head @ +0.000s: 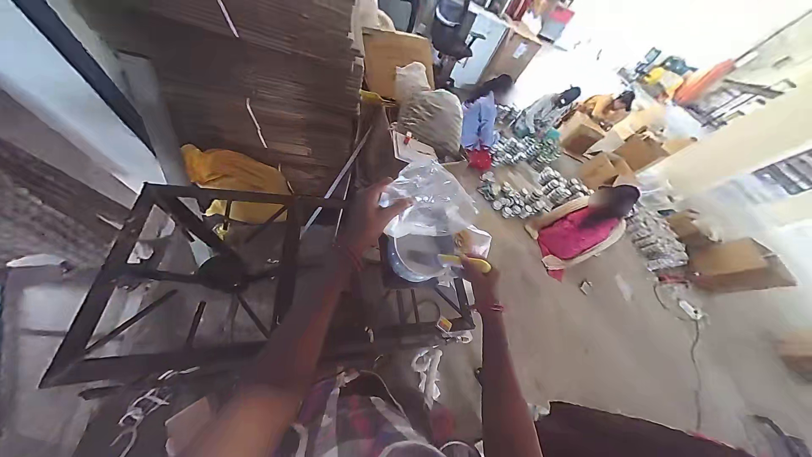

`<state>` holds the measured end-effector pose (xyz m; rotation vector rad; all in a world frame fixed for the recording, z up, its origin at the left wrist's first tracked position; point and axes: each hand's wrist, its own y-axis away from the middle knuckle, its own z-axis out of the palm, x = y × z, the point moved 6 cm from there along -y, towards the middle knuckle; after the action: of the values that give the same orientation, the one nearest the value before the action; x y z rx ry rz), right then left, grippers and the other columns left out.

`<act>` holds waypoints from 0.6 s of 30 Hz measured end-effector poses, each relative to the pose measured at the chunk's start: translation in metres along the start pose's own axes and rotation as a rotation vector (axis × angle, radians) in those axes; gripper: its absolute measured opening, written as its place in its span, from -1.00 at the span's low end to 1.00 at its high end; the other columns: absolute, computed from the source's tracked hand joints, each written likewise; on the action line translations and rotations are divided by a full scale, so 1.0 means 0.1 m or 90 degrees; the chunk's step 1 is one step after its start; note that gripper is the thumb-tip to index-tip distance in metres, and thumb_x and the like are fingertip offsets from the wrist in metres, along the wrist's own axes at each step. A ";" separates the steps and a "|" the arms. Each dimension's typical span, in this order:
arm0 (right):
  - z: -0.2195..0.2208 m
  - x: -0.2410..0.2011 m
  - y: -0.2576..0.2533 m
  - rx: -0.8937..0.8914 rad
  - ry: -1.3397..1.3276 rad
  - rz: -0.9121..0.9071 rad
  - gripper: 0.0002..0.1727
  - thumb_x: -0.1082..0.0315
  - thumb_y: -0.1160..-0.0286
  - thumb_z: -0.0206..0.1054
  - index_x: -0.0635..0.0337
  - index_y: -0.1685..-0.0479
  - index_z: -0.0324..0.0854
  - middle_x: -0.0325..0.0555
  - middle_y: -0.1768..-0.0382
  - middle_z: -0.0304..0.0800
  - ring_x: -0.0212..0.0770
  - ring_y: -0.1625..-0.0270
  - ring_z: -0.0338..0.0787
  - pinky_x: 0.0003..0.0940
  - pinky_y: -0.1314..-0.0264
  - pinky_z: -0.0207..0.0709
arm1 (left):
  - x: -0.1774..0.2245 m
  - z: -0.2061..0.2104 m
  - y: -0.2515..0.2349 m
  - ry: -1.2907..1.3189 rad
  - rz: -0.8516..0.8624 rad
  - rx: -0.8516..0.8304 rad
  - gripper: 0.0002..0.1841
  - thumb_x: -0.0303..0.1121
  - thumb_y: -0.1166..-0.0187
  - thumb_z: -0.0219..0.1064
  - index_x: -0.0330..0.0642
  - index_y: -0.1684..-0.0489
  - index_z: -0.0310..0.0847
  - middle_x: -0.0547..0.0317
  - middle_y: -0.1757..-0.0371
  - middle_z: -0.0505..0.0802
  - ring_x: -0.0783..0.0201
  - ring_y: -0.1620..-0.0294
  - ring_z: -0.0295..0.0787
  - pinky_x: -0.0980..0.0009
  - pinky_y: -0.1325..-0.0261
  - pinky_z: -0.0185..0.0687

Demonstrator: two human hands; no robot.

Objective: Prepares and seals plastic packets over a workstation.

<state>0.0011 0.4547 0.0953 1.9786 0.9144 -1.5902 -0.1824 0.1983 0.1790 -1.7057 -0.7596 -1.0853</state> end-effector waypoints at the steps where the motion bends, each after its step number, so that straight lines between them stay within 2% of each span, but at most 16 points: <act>1: -0.03 -0.05 0.04 0.001 0.004 0.012 -0.76 0.41 -0.54 0.44 0.43 -0.02 0.73 0.03 0.24 0.92 -0.19 0.33 0.93 -0.26 0.19 0.88 | -0.02 -0.01 0.00 0.001 0.002 0.004 -0.48 -0.23 -0.50 0.51 -0.44 -0.33 0.63 -0.21 -0.13 0.84 0.18 -0.18 0.81 0.17 -0.37 0.66; 4: -0.17 -0.11 0.04 0.066 0.045 0.034 -0.76 0.37 -0.57 0.43 0.42 0.01 0.71 -0.01 0.34 0.89 -0.25 0.40 0.90 -0.32 0.23 0.85 | -0.01 -0.04 0.02 -0.014 0.004 0.012 -0.46 -0.22 -0.51 0.50 -0.46 -0.35 0.61 -0.24 -0.15 0.83 0.15 -0.21 0.79 0.14 -0.39 0.61; 7: -0.11 0.04 -0.06 0.115 0.036 0.004 -0.72 0.30 -0.58 0.42 0.38 -0.04 0.72 -0.03 0.30 0.88 -0.28 0.36 0.88 -0.30 0.18 0.83 | 0.03 -0.04 0.02 -0.021 0.006 0.008 -0.52 -0.26 -0.52 0.49 -0.43 -0.29 0.64 -0.14 -0.09 0.84 0.32 -0.11 0.79 0.31 -0.31 0.65; 8: -0.05 0.07 -0.06 0.108 0.020 -0.003 -0.72 0.31 -0.58 0.42 0.38 -0.04 0.73 -0.02 0.28 0.88 -0.27 0.35 0.87 -0.29 0.17 0.83 | 0.02 -0.04 0.02 -0.018 0.001 0.006 -0.51 -0.25 -0.53 0.49 -0.44 -0.31 0.63 -0.16 -0.11 0.84 0.31 -0.13 0.78 0.30 -0.33 0.64; 11: 0.06 0.04 0.00 0.044 -0.008 0.006 -0.76 0.35 -0.55 0.45 0.37 0.01 0.74 -0.03 0.31 0.90 -0.24 0.38 0.89 -0.27 0.22 0.85 | -0.07 -0.05 0.01 -0.031 -0.028 -0.001 -0.44 -0.17 -0.51 0.48 -0.41 -0.37 0.61 -0.19 -0.18 0.82 0.20 -0.22 0.78 0.17 -0.39 0.62; 13: -0.03 -0.01 0.03 0.014 0.024 0.012 -0.76 0.33 -0.55 0.45 0.36 0.00 0.74 0.00 0.26 0.90 -0.20 0.33 0.91 -0.23 0.16 0.87 | -0.06 -0.07 0.02 -0.045 -0.036 -0.002 -0.41 -0.18 -0.52 0.51 -0.46 -0.40 0.56 -0.26 -0.22 0.80 0.13 -0.27 0.76 0.13 -0.45 0.59; 15: -0.17 -0.03 0.04 0.047 0.066 0.018 -0.74 0.30 -0.56 0.45 0.35 -0.01 0.74 0.02 0.26 0.89 -0.20 0.33 0.90 -0.21 0.14 0.85 | -0.06 -0.08 0.05 -0.060 -0.047 -0.003 -0.37 -0.18 -0.52 0.51 -0.47 -0.45 0.52 -0.30 -0.25 0.78 0.08 -0.31 0.74 0.11 -0.46 0.58; 16: -0.21 -0.02 0.03 0.074 0.073 0.018 -0.73 0.28 -0.57 0.45 0.35 -0.01 0.74 0.03 0.26 0.88 -0.20 0.33 0.89 -0.21 0.13 0.84 | -0.06 -0.08 0.07 -0.066 -0.058 -0.015 -0.35 -0.17 -0.55 0.50 -0.46 -0.51 0.47 -0.33 -0.30 0.75 -0.01 -0.36 0.71 0.03 -0.50 0.53; 18: -0.18 0.07 0.00 0.114 0.063 0.008 -0.71 0.25 -0.58 0.44 0.33 -0.02 0.76 0.04 0.25 0.88 -0.19 0.32 0.88 -0.18 0.11 0.83 | -0.01 -0.07 0.10 -0.081 -0.057 -0.034 -0.39 -0.18 -0.59 0.48 -0.41 -0.50 0.47 -0.33 -0.27 0.77 -0.09 -0.31 0.74 -0.07 -0.44 0.55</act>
<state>0.0140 0.4685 0.0930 2.1986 0.8196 -1.6296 -0.1765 0.1885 0.1748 -1.8142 -0.9008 -1.0739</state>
